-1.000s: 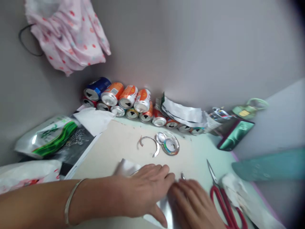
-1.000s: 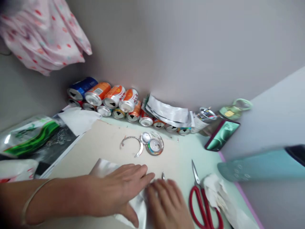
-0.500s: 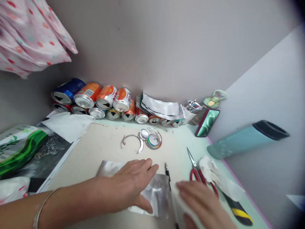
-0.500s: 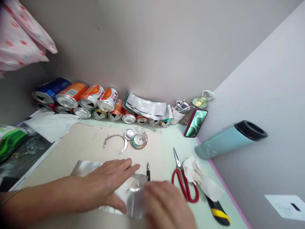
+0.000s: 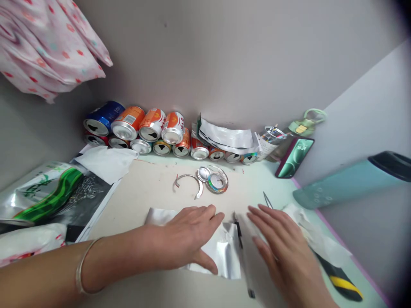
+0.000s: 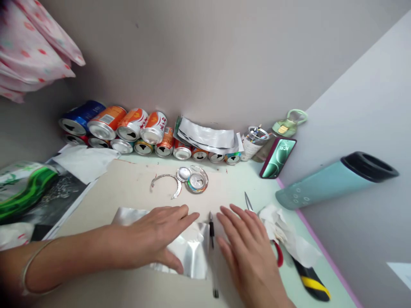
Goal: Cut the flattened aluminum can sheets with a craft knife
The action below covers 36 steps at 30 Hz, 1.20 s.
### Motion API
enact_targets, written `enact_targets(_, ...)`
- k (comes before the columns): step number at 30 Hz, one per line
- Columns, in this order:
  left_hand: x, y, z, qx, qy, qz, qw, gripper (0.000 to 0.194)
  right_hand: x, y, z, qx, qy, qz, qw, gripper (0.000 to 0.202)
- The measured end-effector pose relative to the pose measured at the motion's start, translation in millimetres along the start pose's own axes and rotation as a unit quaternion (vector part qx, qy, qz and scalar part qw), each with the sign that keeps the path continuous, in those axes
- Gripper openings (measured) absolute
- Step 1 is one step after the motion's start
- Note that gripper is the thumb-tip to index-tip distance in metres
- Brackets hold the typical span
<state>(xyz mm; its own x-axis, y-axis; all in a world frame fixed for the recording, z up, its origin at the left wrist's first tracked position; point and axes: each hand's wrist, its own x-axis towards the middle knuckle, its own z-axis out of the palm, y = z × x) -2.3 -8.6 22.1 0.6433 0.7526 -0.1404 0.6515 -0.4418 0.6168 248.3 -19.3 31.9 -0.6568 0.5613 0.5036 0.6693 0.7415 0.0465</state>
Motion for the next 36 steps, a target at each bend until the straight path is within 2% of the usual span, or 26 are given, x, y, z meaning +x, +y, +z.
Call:
enact_targets(1, 0, 0, -0.4, 0.000, -0.002, 0.001, 1.000, 0.088, -2, 0, 1, 0.008, 0.010, 0.026, 1.000, 0.038)
enact_targets(2, 0, 1, -1.0, 0.000, -0.005, 0.003, 1.000, 0.088, -3, -1, 1, 0.024, 0.033, -0.005, 0.999, 0.038)
enact_targets(3, 0, 2, -1.7, 0.000, -0.007, 0.003, 1.000, 0.087, -4, -3, 2, 0.051, 0.030, -0.072, 0.996, 0.037)
enact_targets(4, -1, 2, -2.5, 0.001, -0.008, 0.001, 1.000, 0.086, -4, -4, 3, 0.075, -0.005, -0.115, 0.990, 0.035)
enact_targets(6, -2, 4, -3.8, 0.003, -0.009, -0.004, 1.000, 0.085, -4, -7, 3, 0.085, -0.037, -0.099, 0.991, 0.029)
enact_targets(10, -2, 3, -3.9, 0.005, -0.007, 0.002, 1.000, 0.087, -1, -7, -4, 0.058, 0.025, -0.006, 0.998, 0.035)
enact_targets(12, -1, 3, -4.0, 0.004, -0.007, 0.005, 1.000, 0.088, 0, -7, -6, 0.090, 0.009, -0.074, 0.993, 0.034)
enact_targets(14, -1, 3, -4.9, 0.004, -0.008, 0.002, 1.000, 0.084, -1, -7, -8, 0.106, -0.052, -0.125, 0.985, 0.030)
enact_targets(15, -1, 4, -5.6, 0.004, -0.008, -0.001, 1.000, 0.083, -2, -6, -9, 0.109, -0.041, -0.144, 0.983, 0.029)
enact_targets(17, 0, 6, -7.0, 0.006, -0.011, -0.006, 1.000, 0.084, -6, -3, -11, 0.081, -0.011, -0.085, 0.993, 0.032)
enact_targets(19, 0, 7, -7.9, 0.009, -0.015, -0.008, 1.000, 0.086, -8, -2, -12, 0.058, -0.027, -0.032, 0.997, 0.039)
enact_targets(20, 0, 8, -8.0, 0.009, -0.016, -0.007, 1.000, 0.086, -8, -2, -11, 0.064, -0.032, -0.033, 0.997, 0.039)
enact_targets(21, -1, 8, -8.0, 0.009, -0.017, -0.006, 1.000, 0.085, -8, -3, -9, 0.081, -0.022, -0.066, 0.994, 0.036)
enact_targets(23, -1, 7, -7.8, 0.007, -0.015, -0.005, 1.000, 0.083, -5, -4, -6, 0.102, -0.072, -0.127, 0.984, 0.031)
enact_targets(24, 0, 6, -7.6, 0.006, -0.015, -0.004, 1.000, 0.083, -5, -3, -5, 0.105, -0.069, -0.138, 0.983, 0.032)
enact_targets(26, 0, 6, -7.6, 0.004, -0.018, -0.006, 1.000, 0.083, -5, 6, -8, 0.076, -0.040, -0.077, 0.993, 0.033)
enact_targets(27, 0, 6, -7.7, 0.004, -0.019, -0.008, 1.000, 0.083, -7, 12, -11, 0.040, -0.031, -0.021, 0.998, 0.034)
enact_targets(29, 0, 6, -8.3, 0.004, -0.022, -0.015, 1.000, 0.084, -12, 26, -16, -0.036, -0.057, 0.064, 0.996, 0.037)
enact_targets(32, 1, 7, -9.2, 0.004, -0.024, -0.022, 0.999, 0.090, -21, 41, -13, -0.104, -0.108, 0.076, 0.986, 0.044)
enact_targets(36, 2, 7, -9.2, 0.007, -0.028, -0.022, 0.999, 0.093, -31, 50, -3, -0.092, -0.176, 0.076, 0.977, 0.033)
